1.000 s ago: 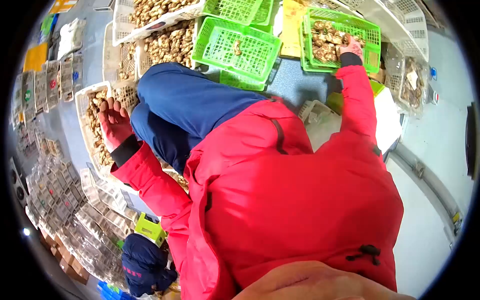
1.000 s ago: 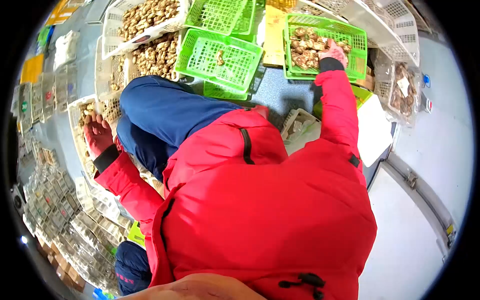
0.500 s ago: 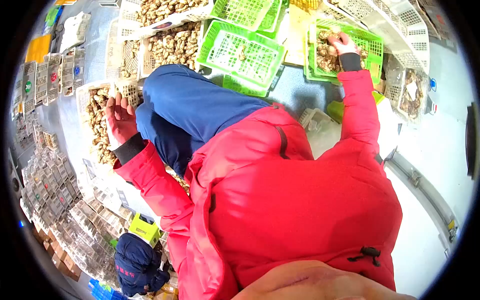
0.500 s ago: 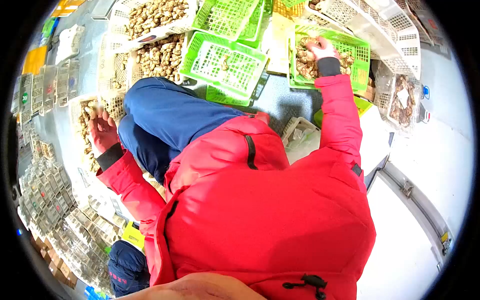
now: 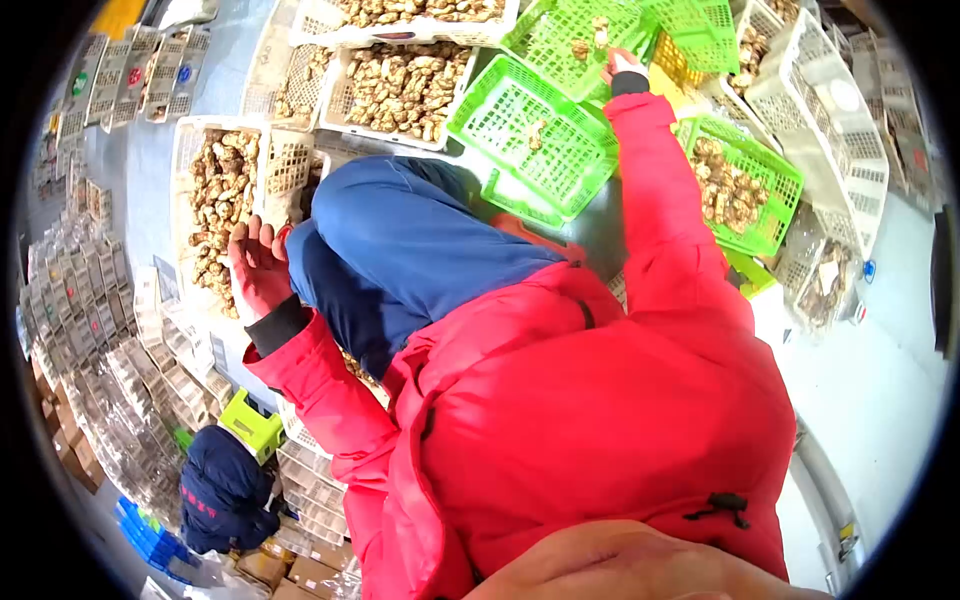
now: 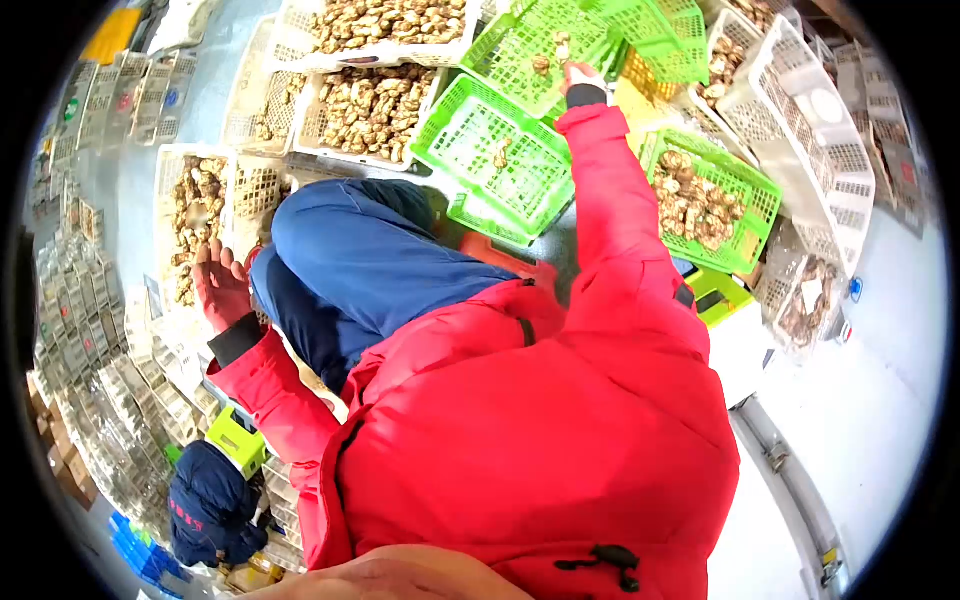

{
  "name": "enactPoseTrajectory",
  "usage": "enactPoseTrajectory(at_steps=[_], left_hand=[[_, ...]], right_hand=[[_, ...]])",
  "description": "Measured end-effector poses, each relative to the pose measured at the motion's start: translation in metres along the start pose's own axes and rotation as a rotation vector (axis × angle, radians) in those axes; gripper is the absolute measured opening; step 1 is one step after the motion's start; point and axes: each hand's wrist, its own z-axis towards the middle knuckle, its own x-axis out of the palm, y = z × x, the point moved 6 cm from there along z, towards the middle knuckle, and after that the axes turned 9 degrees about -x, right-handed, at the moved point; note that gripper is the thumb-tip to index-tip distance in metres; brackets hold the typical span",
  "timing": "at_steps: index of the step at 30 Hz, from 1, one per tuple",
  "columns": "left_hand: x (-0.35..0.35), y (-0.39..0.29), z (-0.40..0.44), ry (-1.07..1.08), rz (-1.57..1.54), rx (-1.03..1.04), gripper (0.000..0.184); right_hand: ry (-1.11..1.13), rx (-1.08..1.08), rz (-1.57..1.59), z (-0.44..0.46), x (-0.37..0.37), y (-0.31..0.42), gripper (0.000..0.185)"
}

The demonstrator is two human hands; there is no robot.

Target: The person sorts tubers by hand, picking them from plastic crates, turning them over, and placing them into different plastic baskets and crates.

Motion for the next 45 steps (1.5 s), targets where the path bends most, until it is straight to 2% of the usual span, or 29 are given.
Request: enactPoseTrajectory(at_steps=[2, 4, 5, 7, 8, 10, 13, 15, 16, 17, 18, 20, 22, 24, 26, 28, 30, 32, 34, 36, 37, 38, 40, 41, 42, 43, 44, 45], left_hand=[[-0.009, 0.0, 0.002, 0.026, 0.007, 0.0, 0.043], [-0.009, 0.002, -0.001, -0.013, 0.003, -0.01, 0.042], [-0.009, 0.003, -0.002, -0.03, 0.001, -0.017, 0.042], [-0.01, 0.005, -0.002, -0.043, 0.018, -0.029, 0.041], [-0.01, 0.005, -0.002, -0.048, 0.024, -0.029, 0.041], [-0.013, 0.004, -0.004, -0.014, 0.02, 0.0, 0.04], [-0.012, -0.002, -0.005, 0.02, -0.005, -0.014, 0.039], [-0.021, 0.001, 0.002, 0.05, -0.017, 0.007, 0.04], [-0.019, 0.002, 0.003, 0.089, -0.031, 0.009, 0.041], [-0.018, 0.003, 0.006, 0.072, -0.018, -0.013, 0.042], [-0.012, 0.004, 0.005, 0.167, 0.017, 0.026, 0.043], [0.007, 0.006, 0.002, 0.103, 0.021, -0.004, 0.044], [0.016, 0.007, 0.003, 0.199, 0.01, -0.01, 0.043], [0.024, 0.006, 0.0, 0.282, -0.004, -0.028, 0.043], [0.034, 0.002, -0.004, 0.264, -0.028, -0.007, 0.042], [0.036, 0.001, -0.002, 0.329, -0.061, -0.024, 0.041], [0.04, 0.002, -0.001, 0.398, -0.079, -0.007, 0.038], [0.053, -0.001, -0.013, 0.364, -0.083, -0.02, 0.037], [0.054, 0.0, -0.015, 0.319, -0.085, 0.008, 0.037], [0.06, 0.0, -0.021, 0.447, -0.129, 0.007, 0.037], [0.057, 0.002, -0.02, 0.456, -0.147, -0.012, 0.038], [0.054, 0.001, -0.017, 0.466, -0.163, -0.024, 0.038], [0.052, 0.003, -0.015, 0.501, -0.167, -0.04, 0.038], [0.055, 0.003, -0.016, 0.524, -0.163, -0.033, 0.038], [0.058, 0.0, -0.015, 0.546, -0.163, -0.012, 0.038], [0.067, -0.002, -0.026, 0.406, -0.076, 0.039, 0.038], [0.081, -0.001, -0.034, 0.283, -0.027, 0.003, 0.04], [0.096, 0.011, -0.033, 0.584, -0.045, -0.011, 0.043]], right_hand=[[-0.16, -0.194, -0.253, 0.036, -0.028, -0.027, 0.036], [-0.319, -0.31, -0.399, 0.026, -0.041, -0.022, 0.04], [-0.209, -0.252, -0.34, 0.018, -0.033, -0.02, 0.047], [-0.332, -0.243, -0.43, 0.056, -0.029, -0.094, 0.054], [-0.314, -0.192, -0.736, 0.039, -0.012, -0.086, 0.057], [-0.067, 0.069, -0.828, 0.017, 0.01, -0.076, 0.041], [0.447, -0.478, -1.725, 0.016, 0.031, -0.064, 0.026], [0.091, -0.116, -1.402, 0.04, 0.008, -0.052, 0.033], [-0.196, 0.034, -1.088, 0.025, -0.009, -0.034, 0.035], [-0.181, 0.021, -1.101, 0.011, -0.012, -0.014, 0.036], [-0.112, -0.024, -1.13, -0.006, -0.017, 0.007, 0.037], [0.049, -0.077, -1.152, -0.052, -0.027, 0.053, 0.043], [0.091, -0.26, -1.149, -0.078, -0.039, 0.061, 0.049], [0.136, -0.225, -1.131, -0.117, -0.064, 0.088, 0.049], [0.179, -0.352, -1.014, -0.143, -0.096, 0.114, 0.049], [0.087, -0.474, -1.083, -0.154, -0.142, 0.128, 0.055], [0.068, -0.436, -0.86, -0.18, -0.19, 0.162, 0.056], [0.006, -0.516, -0.578, -0.183, -0.264, 0.171, 0.051], [-0.081, -0.5, -0.799, -0.173, -0.355, 0.167, 0.045], [-0.216, -0.451, -0.734, -0.169, -0.433, 0.142, 0.043], [-0.172, -0.414, -0.71, -0.198, -0.416, 0.155, 0.043], [-0.281, -0.363, -0.7, -0.196, -0.427, 0.144, 0.043], [-0.279, -0.316, -0.957, -0.21, -0.415, 0.143, 0.046], [-0.267, -0.372, -0.812, -0.21, -0.401, 0.138, 0.049], [-0.349, -0.27, -0.911, -0.219, -0.395, 0.135, 0.048], [-0.371, -0.375, -0.906, -0.197, -0.391, 0.119, 0.047], [-0.402, -0.468, -0.905, -0.181, -0.395, 0.1, 0.046], [-0.321, -0.458, -0.921, -0.191, -0.364, 0.108, 0.046]])
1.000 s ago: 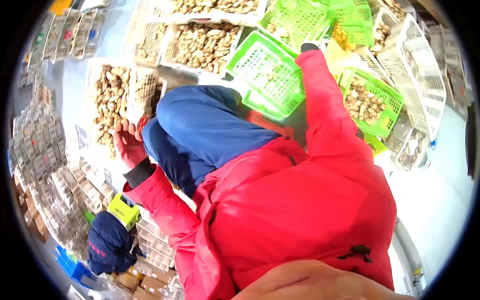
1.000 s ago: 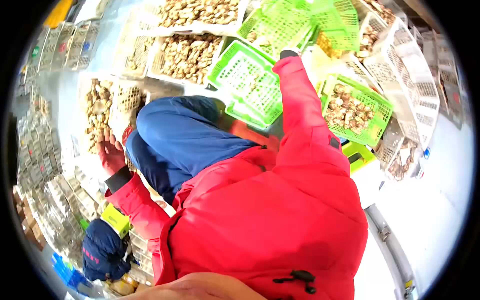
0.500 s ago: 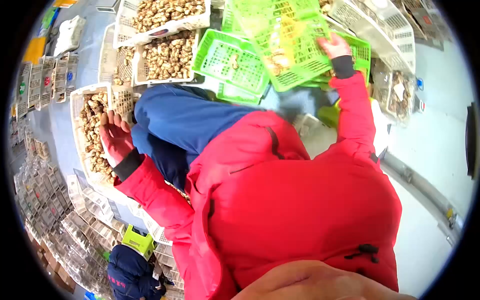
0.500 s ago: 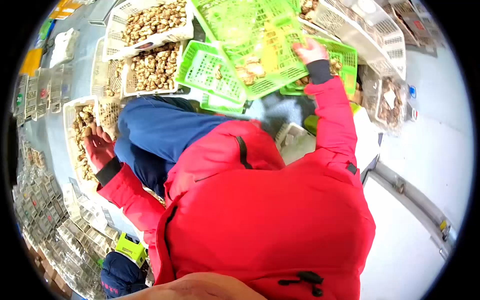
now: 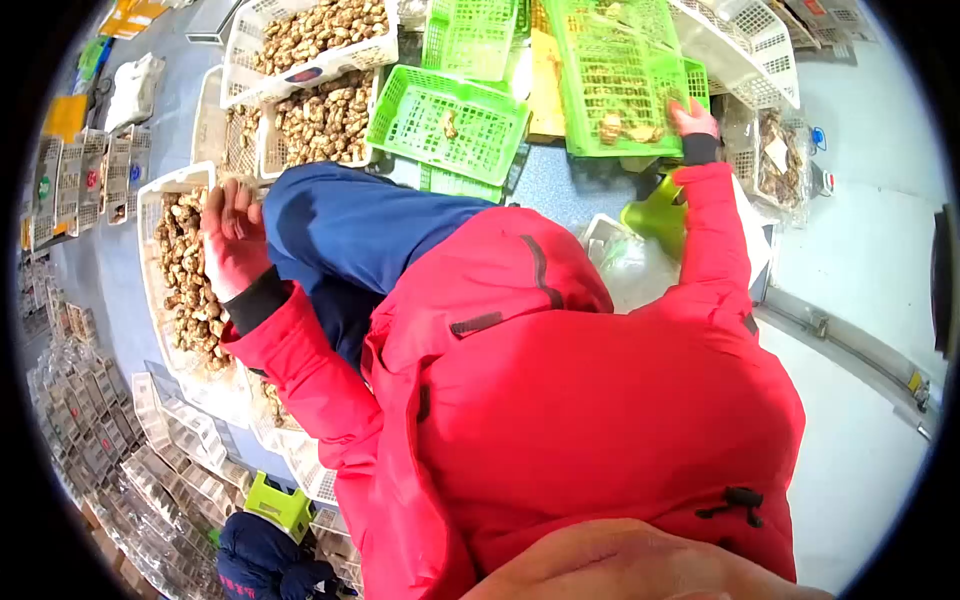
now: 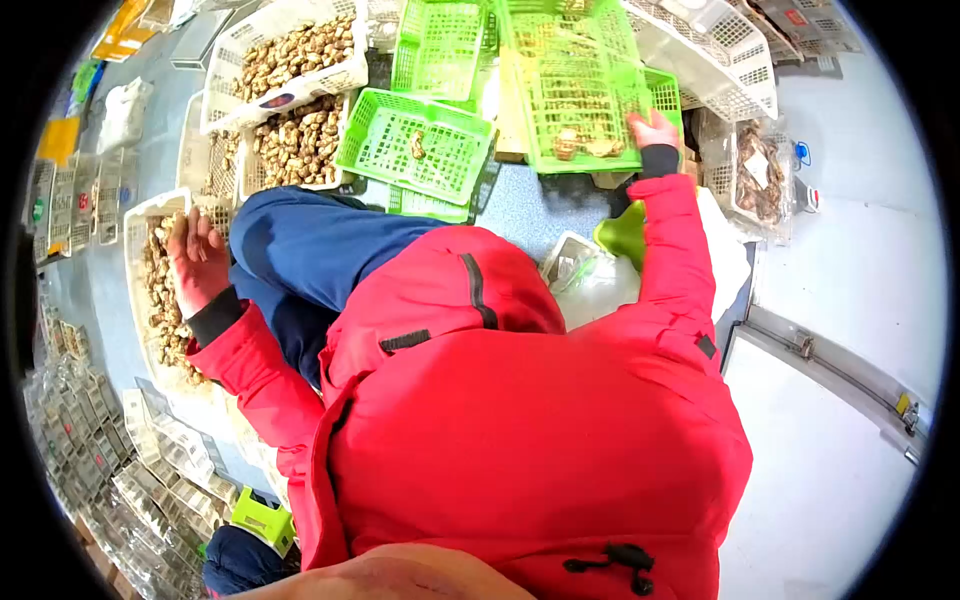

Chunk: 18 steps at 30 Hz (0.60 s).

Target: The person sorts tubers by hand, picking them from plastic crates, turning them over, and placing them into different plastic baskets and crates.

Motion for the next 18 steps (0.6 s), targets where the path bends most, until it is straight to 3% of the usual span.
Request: enactPoseTrajectory(at_steps=[1, 3, 5, 7, 8, 9, 11, 12, 13, 15, 16, 18], left_hand=[[0.01, 0.012, 0.006, 0.297, -0.017, -0.013, 0.046], [0.061, 0.051, 0.013, -0.099, 0.231, -0.24, 0.052], [0.102, 0.092, 0.013, 0.023, 0.416, -0.218, 0.057], [0.115, 0.136, 0.021, 0.078, 0.52, -0.36, 0.058], [0.13, 0.146, 0.021, 0.053, 0.584, -0.355, 0.058], [0.111, 0.167, 0.034, 0.037, 0.48, -0.14, 0.052], [0.088, 0.16, 0.053, -0.133, 0.687, -0.087, 0.041], [0.072, 0.161, 0.057, -0.157, 0.527, -0.091, 0.032], [0.06, 0.157, 0.061, -0.208, 0.611, -0.042, 0.032], [0.049, 0.14, 0.068, -0.26, 0.815, 0.041, 0.029], [0.039, 0.135, 0.073, -0.273, 0.796, 0.058, 0.03], [0.02, 0.125, 0.084, -0.331, 0.766, 0.013, 0.026]], right_hand=[[0.076, -0.029, 0.01, -0.011, 0.012, 0.063, 0.046], [0.182, -0.053, 0.311, -0.034, 0.032, 0.149, 0.044], [0.163, -0.173, 0.141, -0.048, 0.047, 0.201, 0.043], [0.154, -0.298, 0.31, -0.055, 0.074, 0.231, 0.042], [0.176, -0.303, 0.371, -0.061, 0.093, 0.241, 0.043], [0.196, -0.309, 0.433, -0.065, 0.108, 0.25, 0.044], [0.244, -0.367, 0.407, -0.067, 0.102, 0.281, 0.046], [0.331, -0.307, 0.535, -0.069, 0.103, 0.289, 0.047], [0.347, -0.316, 0.611, -0.075, 0.102, 0.296, 0.041], [0.566, -0.053, 1.064, -0.084, 0.114, 0.271, 0.038], [0.652, 0.188, 1.457, -0.087, 0.123, 0.234, 0.039], [0.412, 0.538, 1.489, -0.092, 0.135, 0.131, 0.033]])
